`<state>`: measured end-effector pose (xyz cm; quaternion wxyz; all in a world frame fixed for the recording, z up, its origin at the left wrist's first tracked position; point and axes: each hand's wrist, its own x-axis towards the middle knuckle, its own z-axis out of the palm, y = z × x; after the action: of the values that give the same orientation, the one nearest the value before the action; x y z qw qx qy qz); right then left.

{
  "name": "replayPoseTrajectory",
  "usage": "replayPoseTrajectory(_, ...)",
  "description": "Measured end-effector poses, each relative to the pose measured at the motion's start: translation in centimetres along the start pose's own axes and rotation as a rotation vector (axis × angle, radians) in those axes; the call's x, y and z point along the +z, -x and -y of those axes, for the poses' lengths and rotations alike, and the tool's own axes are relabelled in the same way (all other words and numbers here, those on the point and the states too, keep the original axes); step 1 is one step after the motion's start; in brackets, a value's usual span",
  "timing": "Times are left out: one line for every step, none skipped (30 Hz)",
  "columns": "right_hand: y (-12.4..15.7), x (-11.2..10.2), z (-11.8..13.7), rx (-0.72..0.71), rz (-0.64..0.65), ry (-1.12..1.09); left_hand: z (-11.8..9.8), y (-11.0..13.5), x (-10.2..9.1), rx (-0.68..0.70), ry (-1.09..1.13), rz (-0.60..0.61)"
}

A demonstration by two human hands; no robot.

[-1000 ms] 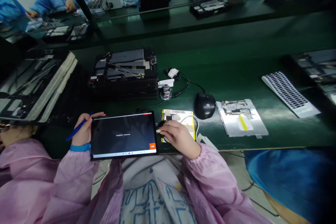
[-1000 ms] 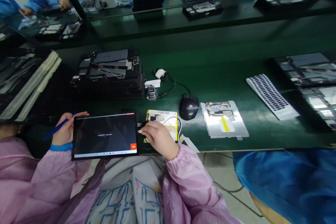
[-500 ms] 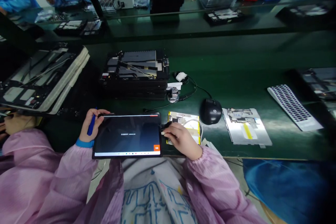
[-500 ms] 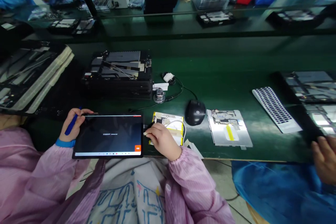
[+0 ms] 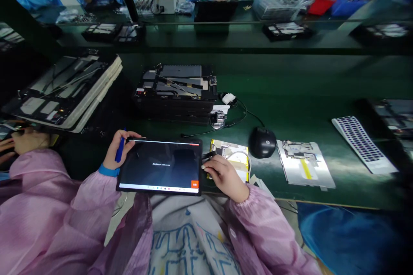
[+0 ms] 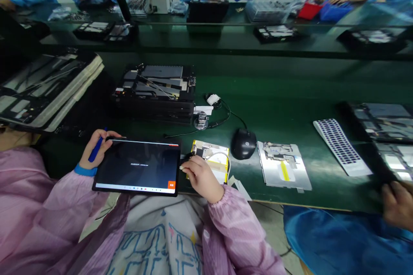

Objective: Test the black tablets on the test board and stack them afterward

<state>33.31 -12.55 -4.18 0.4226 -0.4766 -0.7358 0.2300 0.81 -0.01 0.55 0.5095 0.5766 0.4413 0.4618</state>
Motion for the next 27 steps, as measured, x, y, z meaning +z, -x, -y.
replayPoseTrajectory(0.0,0.1,0.1,0.005,-0.005,0.003,0.1,0.0,-0.1,0.004,-0.005,-0.001)
replayPoseTrajectory(0.1,0.1,0.1,0.007,-0.008,0.006,0.1,0.0,-0.1,0.004,-0.008,-0.005)
replayPoseTrajectory(0.1,0.2,0.1,0.005,-0.009,0.008,0.2,0.0,-0.1,0.000,-0.011,-0.008)
replayPoseTrajectory(0.1,0.2,0.2,0.001,-0.009,0.008,0.2,0.0,-0.1,-0.006,-0.013,-0.009)
replayPoseTrajectory(0.0,0.2,0.2,-0.005,-0.009,0.007,0.2,0.0,-0.1,-0.011,-0.015,-0.010)
replayPoseTrajectory(0.0,0.2,0.2,-0.010,-0.010,0.006,0.2,0.0,-0.1,-0.016,-0.015,-0.010)
replayPoseTrajectory(0.0,0.2,0.2,-0.015,-0.012,0.007,0.1,-0.1,-0.1,-0.021,-0.014,-0.009)
replayPoseTrajectory(0.0,0.2,0.3,-0.019,-0.014,0.010,0.0,-0.1,-0.1,-0.026,-0.013,-0.008)
replayPoseTrajectory(-0.1,0.1,0.4,-0.024,-0.013,0.014,-0.1,-0.1,-0.1,-0.031,-0.014,-0.010)
replayPoseTrajectory(-0.1,0.0,0.5,-0.030,-0.006,0.020,-0.3,-0.2,-0.2,-0.035,-0.020,-0.015)
replayPoseTrajectory(-0.1,-0.2,0.7,-0.038,0.004,0.026,-0.5,-0.2,-0.2,-0.036,-0.029,-0.022)
replayPoseTrajectory(-0.2,-0.4,0.9,-0.046,0.015,0.031,-0.7,-0.3,-0.3,-0.034,-0.039,-0.025)
replayPoseTrajectory(-0.2,-0.7,1.0,-0.053,0.025,0.035,-1.0,-0.3,-0.3,-0.027,-0.045,-0.022)
replayPoseTrajectory(-0.2,-1.0,1.2,-0.058,0.031,0.037,-1.2,-0.3,-0.4,-0.017,-0.041,-0.015)
replayPoseTrajectory(-0.3,-1.3,1.3,-0.058,0.032,0.039,-1.4,-0.2,-0.3,-0.009,-0.026,-0.003)
replayPoseTrajectory(-0.3,-1.5,1.4,-0.054,0.027,0.043,-1.5,-0.2,-0.3,-0.009,0.001,0.007)
replayPoseTrajectory(-0.4,-1.8,1.4,-0.048,0.019,0.048,-1.6,-0.1,-0.2,-0.013,0.030,0.013)
replayPoseTrajectory(-0.4,-1.9,1.4,-0.040,0.013,0.054,-1.6,-0.1,0.0,-0.020,0.056,0.012)
replayPoseTrajectory(-0.5,-2.0,1.4,-0.034,0.008,0.063,-1.5,-0.1,0.1,-0.029,0.078,0.004)
replayPoseTrajectory(-0.5,-2.1,1.4,-0.029,0.006,0.072,-1.3,-0.2,0.3,-0.038,0.096,-0.004)
replayPoseTrajectory(-0.5,-2.1,1.3,-0.025,0.007,0.082,-1.1,-0.3,0.4,-0.047,0.112,-0.009)
replayPoseTrajectory(-0.5,-2.0,1.3,-0.024,0.013,0.093,-0.8,-0.4,0.5,-0.058,0.131,-0.014)
replayPoseTrajectory(-0.6,-1.9,1.2,-0.024,0.025,0.105,-0.6,-0.5,0.6,-0.079,0.156,-0.016)
replayPoseTrajectory(-0.6,-1.8,1.2,-0.027,0.041,0.118,-0.4,-0.6,0.6,-0.112,0.188,-0.014)
replayPoseTrajectory(-0.6,-1.7,1.1,-0.031,0.058,0.136,-0.2,-0.7,0.6,-0.152,0.222,-0.011)
replayPoseTrajectory(-0.6,-1.6,1.1,-0.038,0.076,0.158,-0.1,-0.7,0.6,-0.191,0.255,-0.007)
replayPoseTrajectory(-0.6,-1.5,1.0,-0.045,0.092,0.185,0.0,-0.8,0.5,-0.223,0.286,-0.002)
